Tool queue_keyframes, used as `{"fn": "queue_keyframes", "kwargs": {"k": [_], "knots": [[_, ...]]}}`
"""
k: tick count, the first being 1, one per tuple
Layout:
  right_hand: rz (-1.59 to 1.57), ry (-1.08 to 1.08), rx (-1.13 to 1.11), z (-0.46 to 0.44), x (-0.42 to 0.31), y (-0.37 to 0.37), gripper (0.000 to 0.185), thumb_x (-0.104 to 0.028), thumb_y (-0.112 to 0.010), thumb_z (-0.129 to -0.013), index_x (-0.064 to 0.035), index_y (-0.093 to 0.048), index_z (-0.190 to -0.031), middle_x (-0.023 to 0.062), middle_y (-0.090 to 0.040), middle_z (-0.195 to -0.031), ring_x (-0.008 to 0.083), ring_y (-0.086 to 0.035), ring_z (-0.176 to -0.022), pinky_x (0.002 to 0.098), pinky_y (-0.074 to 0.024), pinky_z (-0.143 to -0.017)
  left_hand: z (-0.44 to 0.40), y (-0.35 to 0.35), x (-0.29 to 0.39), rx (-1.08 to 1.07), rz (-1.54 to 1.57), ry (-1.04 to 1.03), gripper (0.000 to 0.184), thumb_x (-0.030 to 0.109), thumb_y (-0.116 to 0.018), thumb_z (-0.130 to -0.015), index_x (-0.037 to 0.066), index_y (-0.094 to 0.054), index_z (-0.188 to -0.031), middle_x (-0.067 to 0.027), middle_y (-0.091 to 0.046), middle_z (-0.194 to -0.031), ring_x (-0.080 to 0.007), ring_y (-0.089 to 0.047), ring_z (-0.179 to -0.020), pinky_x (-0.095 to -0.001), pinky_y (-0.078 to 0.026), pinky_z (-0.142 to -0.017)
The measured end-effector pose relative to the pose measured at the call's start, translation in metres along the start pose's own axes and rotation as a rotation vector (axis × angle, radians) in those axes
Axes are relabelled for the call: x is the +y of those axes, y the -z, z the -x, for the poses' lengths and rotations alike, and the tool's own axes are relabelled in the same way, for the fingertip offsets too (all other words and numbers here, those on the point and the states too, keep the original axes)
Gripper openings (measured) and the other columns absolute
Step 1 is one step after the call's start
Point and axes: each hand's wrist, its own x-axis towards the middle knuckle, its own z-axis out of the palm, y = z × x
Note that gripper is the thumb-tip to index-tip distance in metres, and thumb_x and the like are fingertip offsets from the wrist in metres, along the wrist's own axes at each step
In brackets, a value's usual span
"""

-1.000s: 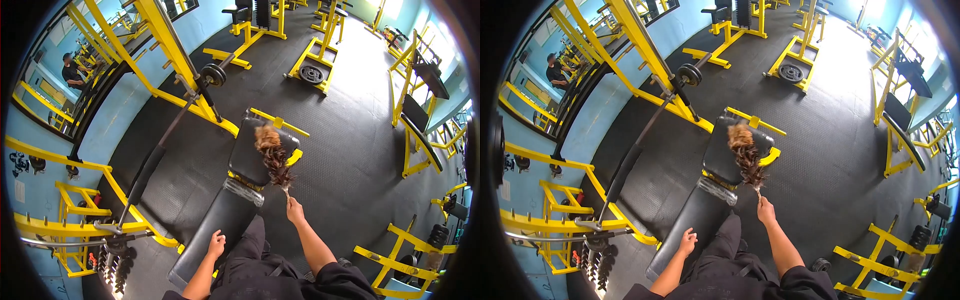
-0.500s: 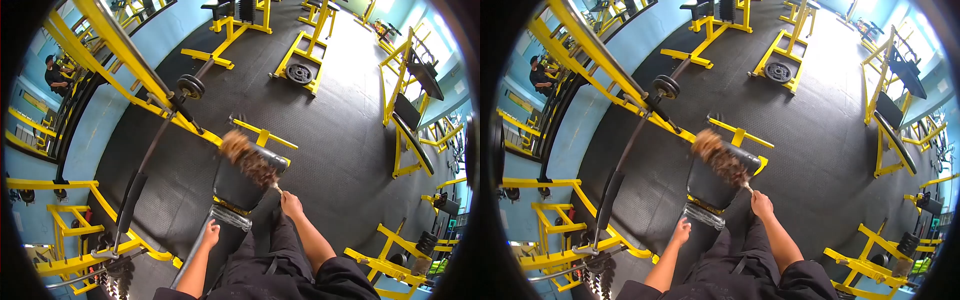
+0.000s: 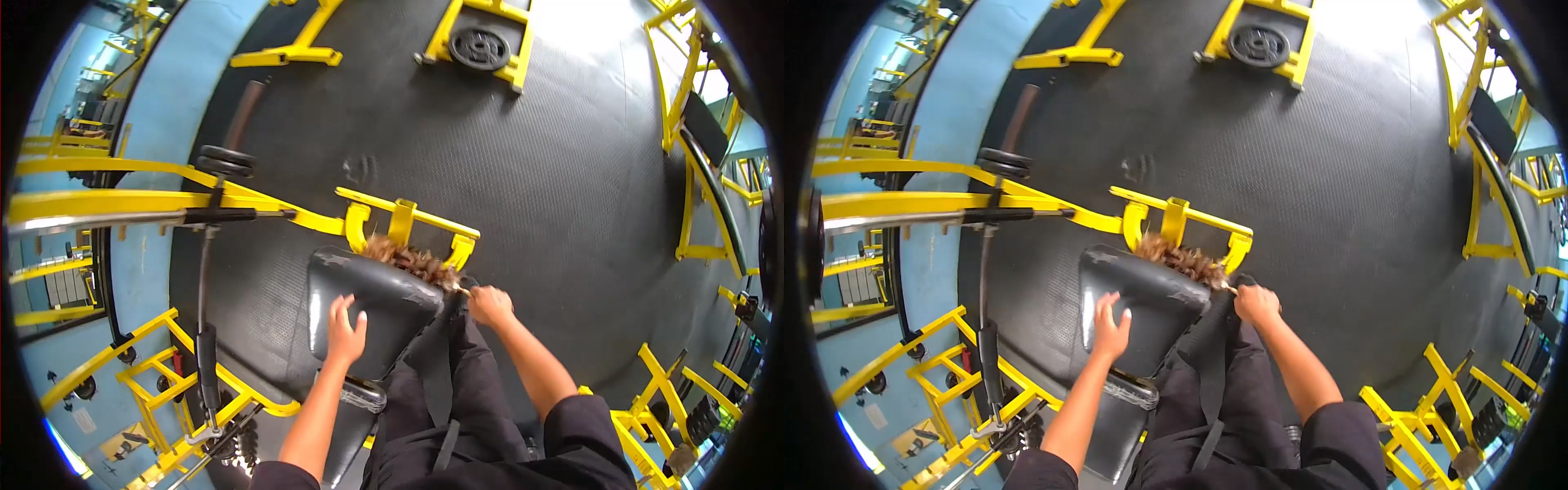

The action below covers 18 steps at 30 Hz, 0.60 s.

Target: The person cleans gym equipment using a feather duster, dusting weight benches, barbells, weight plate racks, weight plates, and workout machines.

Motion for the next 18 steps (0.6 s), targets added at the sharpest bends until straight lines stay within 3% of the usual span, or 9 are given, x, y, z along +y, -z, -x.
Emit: {"fn": "queue_keyframes", "kwargs": {"k": [2, 5, 6, 9, 13, 15, 18], "knots": [[0.155, 0.069, -0.036, -0.051, 0.014, 0.001, 0.024, -0.025, -0.05, -0.089, -0.0071, -0.066, -0.093, 0.0182, -0.071, -0.091, 0.0406, -0.069, -0.079, 0.0497, -0.0559, -0.071, -0.054, -0.022, 0.026, 0.027, -0.001, -0.001, 0.05, 0.027, -0.061, -0.091, 0.007, -0.048, -0.135, -0.0212, -0.04, -0.144, -0.0395, -0.034, -0.137, -0.0509, -0.028, -0.113], [-0.095, 0.108, 0.269, -0.093, 0.006, 0.013, 0.02, -0.025, -0.051, -0.091, -0.0103, -0.063, -0.097, 0.0175, -0.069, -0.082, 0.0403, -0.069, -0.074, 0.0505, -0.0554, -0.066, -0.099, -0.076, 0.034, -0.01, -0.26, 0.124, 0.043, 0.038, -0.057, -0.093, 0.017, -0.054, -0.131, -0.0105, -0.038, -0.15, -0.0312, -0.025, -0.144, -0.065, -0.011, -0.112], [-0.203, 0.112, 0.347, -0.107, 0.005, 0.012, 0.019, -0.025, -0.052, -0.091, -0.0118, -0.062, -0.099, 0.0177, -0.068, -0.081, 0.0404, -0.068, -0.074, 0.0511, -0.0551, -0.066, -0.102, -0.09, 0.045, 0.043, -0.509, 0.136, 0.037, 0.04, -0.055, -0.092, 0.019, -0.06, -0.122, -0.0038, -0.049, -0.142, -0.03, -0.03, -0.142, -0.0643, -0.009, -0.112], [-0.168, 0.1, 0.253, -0.144, 0.016, -0.002, 0.017, -0.027, -0.054, -0.091, -0.014, -0.062, -0.099, 0.0169, -0.068, -0.082, 0.0399, -0.068, -0.074, 0.0519, -0.0544, -0.065, -0.101, -0.094, 0.042, 0.158, -0.388, 0.076, 0.026, 0.034, -0.055, -0.089, 0.02, -0.068, -0.107, 0.0052, -0.063, -0.123, -0.0289, -0.041, -0.137, -0.062, -0.008, -0.113], [-0.413, -0.071, 0.354, -0.137, 0.034, -0.002, 0.023, -0.029, -0.052, -0.093, -0.0102, -0.063, -0.102, 0.0199, -0.069, -0.092, 0.0412, -0.066, -0.088, 0.0523, -0.0526, -0.076, -0.101, -0.092, 0.041, 0.115, -0.436, 0.069, 0.024, 0.029, -0.053, -0.087, 0.02, -0.068, -0.103, 0.0048, -0.066, -0.118, -0.0288, -0.041, -0.136, -0.0614, -0.008, -0.113], [-0.426, -0.249, 0.129, -0.108, 0.054, -0.009, 0.027, -0.029, -0.05, -0.095, -0.0088, -0.063, -0.107, 0.0217, -0.068, -0.098, 0.0421, -0.064, -0.095, 0.052, -0.0508, -0.081, -0.103, -0.093, 0.043, 0.123, -0.431, 0.045, 0.024, 0.027, -0.052, -0.085, 0.02, -0.068, -0.102, 0.0053, -0.066, -0.117, -0.0294, -0.041, -0.136, -0.0616, -0.007, -0.113], [-0.406, -0.419, 0.118, -0.052, 0.075, -0.004, 0.029, -0.028, -0.048, -0.096, -0.0073, -0.063, -0.109, 0.0227, -0.067, -0.098, 0.0422, -0.063, -0.096, 0.0526, -0.0495, -0.081, -0.103, -0.094, 0.043, 0.113, -0.425, 0.061, 0.024, 0.027, -0.053, -0.083, 0.021, -0.068, -0.101, 0.0059, -0.066, -0.116, -0.0301, -0.042, -0.135, -0.0618, -0.006, -0.113]]}}
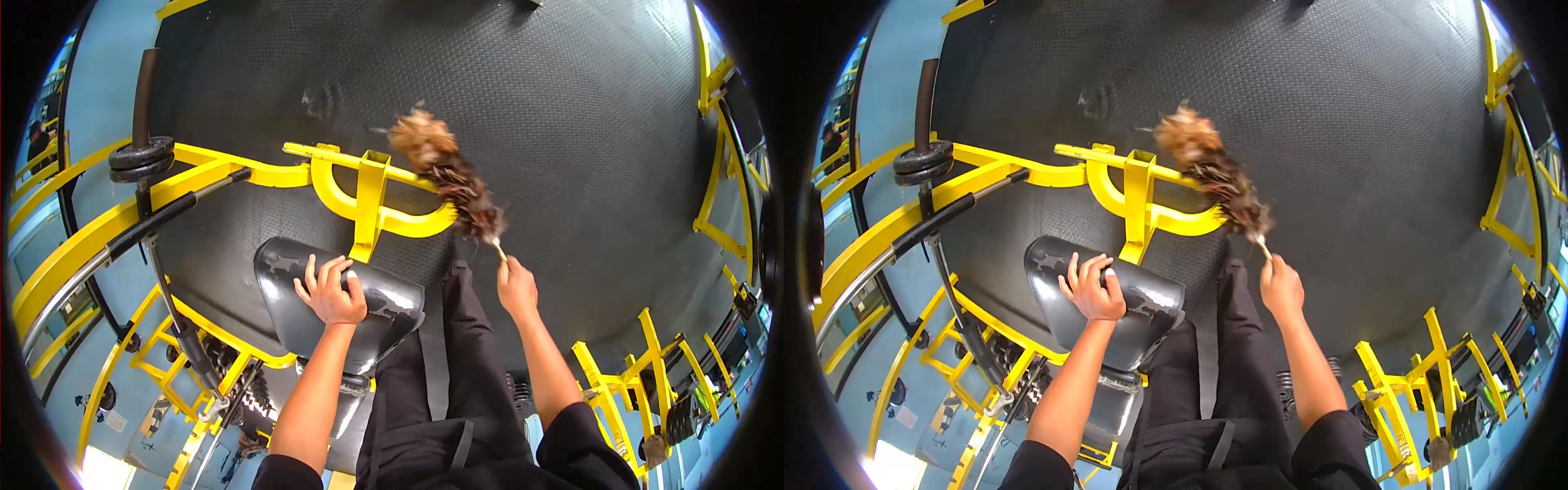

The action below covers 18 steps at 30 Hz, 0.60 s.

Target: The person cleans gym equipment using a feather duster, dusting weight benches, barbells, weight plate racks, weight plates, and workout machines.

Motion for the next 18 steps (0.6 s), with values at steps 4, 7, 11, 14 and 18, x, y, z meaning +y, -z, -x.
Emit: {"fn": "queue_keyframes", "kwargs": {"k": [4, 7, 11, 14, 18], "knots": [[-0.127, 0.005, -0.006, 0.033, 0.026, 0.009, 0.025, -0.025, -0.051, -0.095, -0.006, -0.063, -0.105, 0.0223, -0.067, -0.095, 0.0431, -0.063, -0.091, 0.0514, -0.0497, -0.077, 0.0, 0.0, 0.0, 0.025, -0.003, -0.008, 0.023, 0.026, -0.053, -0.083, 0.022, -0.068, -0.1, 0.006, -0.066, -0.116, -0.0292, -0.041, -0.135, -0.0609, -0.005, -0.113], [-0.033, 0.225, -0.053, 0.058, 0.015, 0.014, 0.021, -0.023, -0.053, -0.095, -0.0044, -0.062, -0.097, 0.0229, -0.066, -0.09, 0.0435, -0.062, -0.087, 0.0515, -0.049, -0.075, 0.001, -0.002, 0.0, 0.03, 0.015, -0.002, 0.023, 0.027, -0.054, -0.082, 0.021, -0.068, -0.099, 0.006, -0.066, -0.116, -0.0288, -0.041, -0.136, -0.0607, -0.005, -0.113], [-0.151, 0.137, 0.105, 0.069, 0.024, -0.013, 0.019, -0.019, -0.051, -0.097, -0.0023, -0.061, -0.1, 0.0243, -0.062, -0.081, 0.0438, -0.062, -0.078, 0.048, -0.0469, -0.067, 0.0, 0.0, -0.001, 0.04, 0.016, 0.016, 0.022, 0.029, -0.055, -0.083, 0.021, -0.068, -0.099, 0.0057, -0.066, -0.115, -0.0286, -0.042, -0.134, -0.0613, -0.009, -0.113], [-0.067, 0.348, 0.006, 0.093, 0.019, -0.007, 0.018, -0.019, -0.052, -0.097, -0.0031, -0.061, -0.098, 0.0242, -0.061, -0.08, 0.0437, -0.061, -0.077, 0.0491, -0.0466, -0.066, 0.0, 0.005, 0.0, 0.038, 0.031, 0.04, 0.024, 0.032, -0.057, -0.082, 0.02, -0.068, -0.099, 0.0045, -0.066, -0.115, -0.0293, -0.041, -0.134, -0.0619, -0.012, -0.113], [-0.189, 0.232, 0.016, 0.112, 0.007, -0.002, 0.024, -0.024, -0.055, -0.097, -0.0044, -0.065, -0.106, 0.0187, -0.061, -0.075, 0.0327, -0.061, -0.067, 0.0422, -0.0472, -0.063, 0.003, 0.014, -0.004, -0.018, 0.074, 0.037, 0.034, 0.041, -0.06, -0.083, 0.018, -0.068, -0.106, 0.0018, -0.061, -0.124, -0.0289, -0.038, -0.136, -0.0628, -0.012, -0.113]]}}
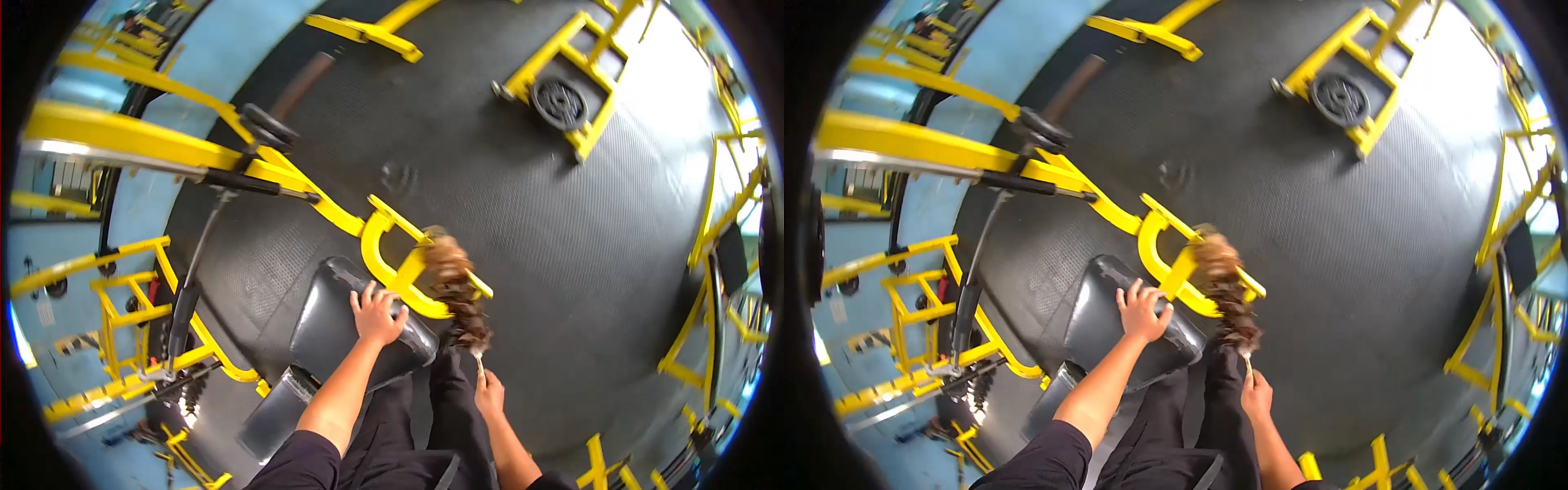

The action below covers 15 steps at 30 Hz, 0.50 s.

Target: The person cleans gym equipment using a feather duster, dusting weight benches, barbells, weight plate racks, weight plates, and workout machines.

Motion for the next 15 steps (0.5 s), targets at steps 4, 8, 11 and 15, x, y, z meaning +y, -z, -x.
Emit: {"fn": "queue_keyframes", "kwargs": {"k": [4, 8, 11, 15], "knots": [[0.005, 0.11, -0.179, -0.021, -0.036, 0.0, 0.027, -0.025, -0.054, -0.098, -0.0033, -0.065, -0.11, 0.0189, -0.061, -0.075, 0.0286, -0.06, -0.064, 0.0381, -0.0477, -0.063, 0.014, 0.045, -0.03, -0.074, 0.741, 0.118, 0.06, 0.038, -0.065, -0.087, 0.009, -0.05, -0.137, -0.0184, -0.049, -0.14, -0.0358, -0.042, -0.134, -0.0501, -0.028, -0.114], [0.082, 0.662, -0.186, -0.024, -0.16, -0.001, 0.028, -0.018, -0.053, -0.098, -0.0038, -0.061, -0.12, 0.0242, -0.062, -0.084, 0.0386, -0.067, -0.08, 0.0379, -0.0493, -0.066, 0.059, 0.11, -0.082, 0.069, 1.027, 0.342, 0.061, 0.03, -0.063, -0.093, 0.005, -0.039, -0.144, -0.023, -0.046, -0.142, -0.0346, -0.048, -0.13, -0.0434, -0.038, -0.108], [0.02, 0.755, -0.114, -0.032, -0.258, -0.037, 0.027, -0.016, -0.052, -0.097, -0.003, -0.061, -0.119, 0.0262, -0.062, -0.091, 0.0406, -0.066, -0.087, 0.0398, -0.0497, -0.071, 0.11, 0.118, -0.128, 0.177, 1.182, 0.492, 0.061, 0.028, -0.062, -0.095, 0.006, -0.036, -0.145, -0.0217, -0.048, -0.14, -0.0311, -0.053, -0.124, -0.041, -0.042, -0.103], [0.065, 0.842, -0.018, -0.086, -0.406, -0.094, 0.023, -0.018, -0.048, -0.099, -0.0002, -0.059, -0.107, 0.0273, -0.062, -0.093, 0.0453, -0.062, -0.091, 0.0438, -0.0493, -0.074, 0.158, 0.124, -0.165, 0.225, 1.273, 0.586, 0.059, 0.022, -0.061, -0.096, 0.008, -0.033, -0.146, -0.0198, -0.049, -0.138, -0.0283, -0.055, -0.12, -0.0385, -0.045, -0.1]]}}
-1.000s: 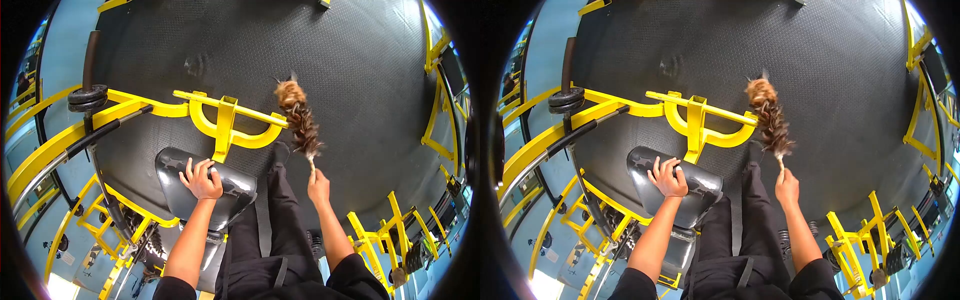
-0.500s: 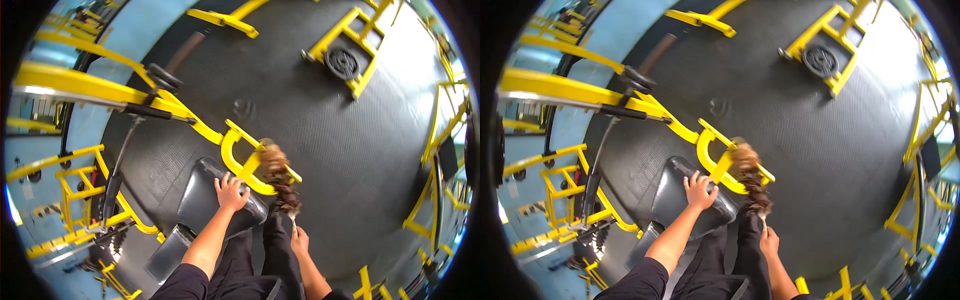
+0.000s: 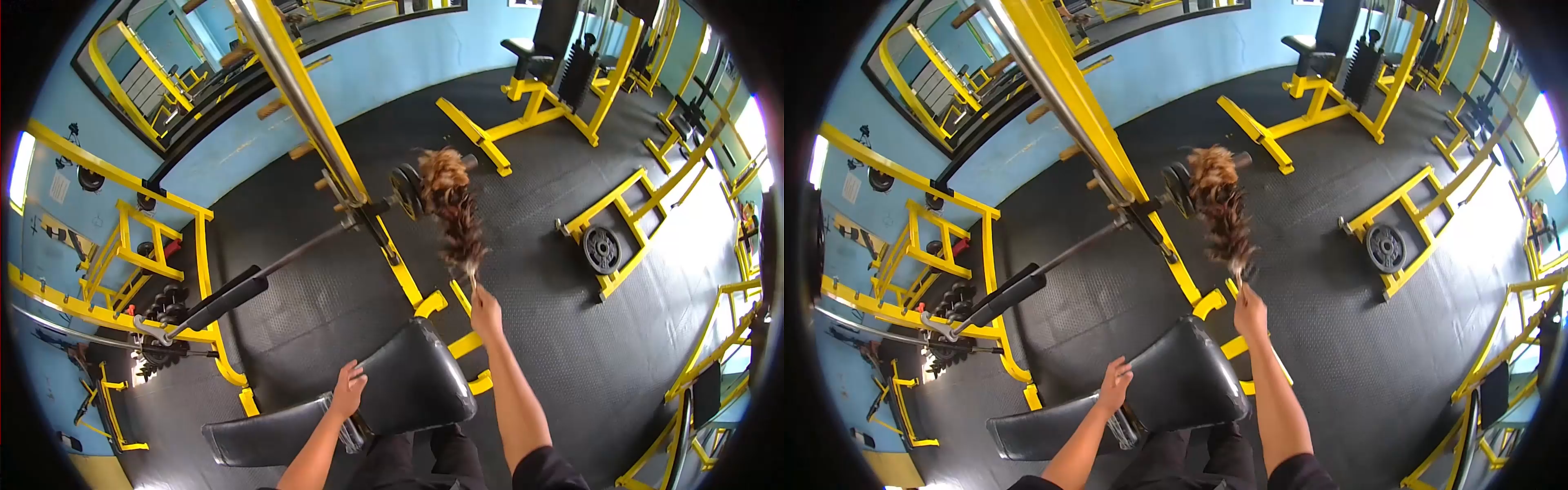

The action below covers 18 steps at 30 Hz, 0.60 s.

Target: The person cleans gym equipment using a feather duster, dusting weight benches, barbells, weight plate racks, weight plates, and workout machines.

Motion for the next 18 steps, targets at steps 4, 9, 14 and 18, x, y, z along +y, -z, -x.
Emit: {"fn": "queue_keyframes", "kwargs": {"k": [4, 9, 14, 18], "knots": [[0.117, 0.091, -0.056, -0.064, -0.067, -0.021, 0.022, -0.022, -0.048, -0.098, -0.0036, -0.058, -0.104, 0.0264, -0.064, -0.094, 0.0462, -0.061, -0.091, 0.0502, -0.0488, -0.074, -0.01, 0.025, 0.013, -0.028, 0.07, 0.028, 0.058, 0.021, -0.059, -0.097, 0.007, -0.031, -0.146, -0.0207, -0.048, -0.139, -0.0299, -0.055, -0.119, -0.0389, -0.045, -0.1], [0.416, 0.012, -0.151, -0.055, -0.085, -0.023, 0.02, -0.02, -0.048, -0.094, -0.0103, -0.062, -0.104, 0.0232, -0.066, -0.095, 0.0444, -0.063, -0.091, 0.0518, -0.0514, -0.077, -0.047, 0.035, 0.049, -0.096, 0.093, -0.004, 0.058, 0.022, -0.058, -0.098, 0.007, -0.031, -0.147, -0.0204, -0.048, -0.14, -0.0296, -0.055, -0.12, -0.0386, -0.046, -0.099], [0.371, -0.149, -0.192, -0.019, -0.07, -0.029, 0.026, -0.026, -0.048, -0.093, -0.0079, -0.063, -0.102, 0.0226, -0.068, -0.101, 0.0437, -0.064, -0.097, 0.0523, -0.0511, -0.083, -0.069, 0.044, 0.072, -0.088, 0.083, 0.016, 0.057, 0.024, -0.057, -0.099, 0.008, -0.031, -0.147, -0.019, -0.048, -0.14, -0.0278, -0.055, -0.119, -0.0378, -0.046, -0.099], [0.407, -0.313, -0.251, 0.008, -0.05, -0.01, 0.028, -0.026, -0.048, -0.092, -0.0081, -0.067, -0.101, 0.025, -0.067, -0.098, 0.0442, -0.064, -0.095, 0.0511, -0.0503, -0.082, -0.064, 0.047, 0.071, -0.087, 0.062, 0.056, 0.057, 0.026, -0.056, -0.099, 0.008, -0.031, -0.147, -0.0182, -0.047, -0.14, -0.0268, -0.056, -0.117, -0.0375, -0.046, -0.098]]}}
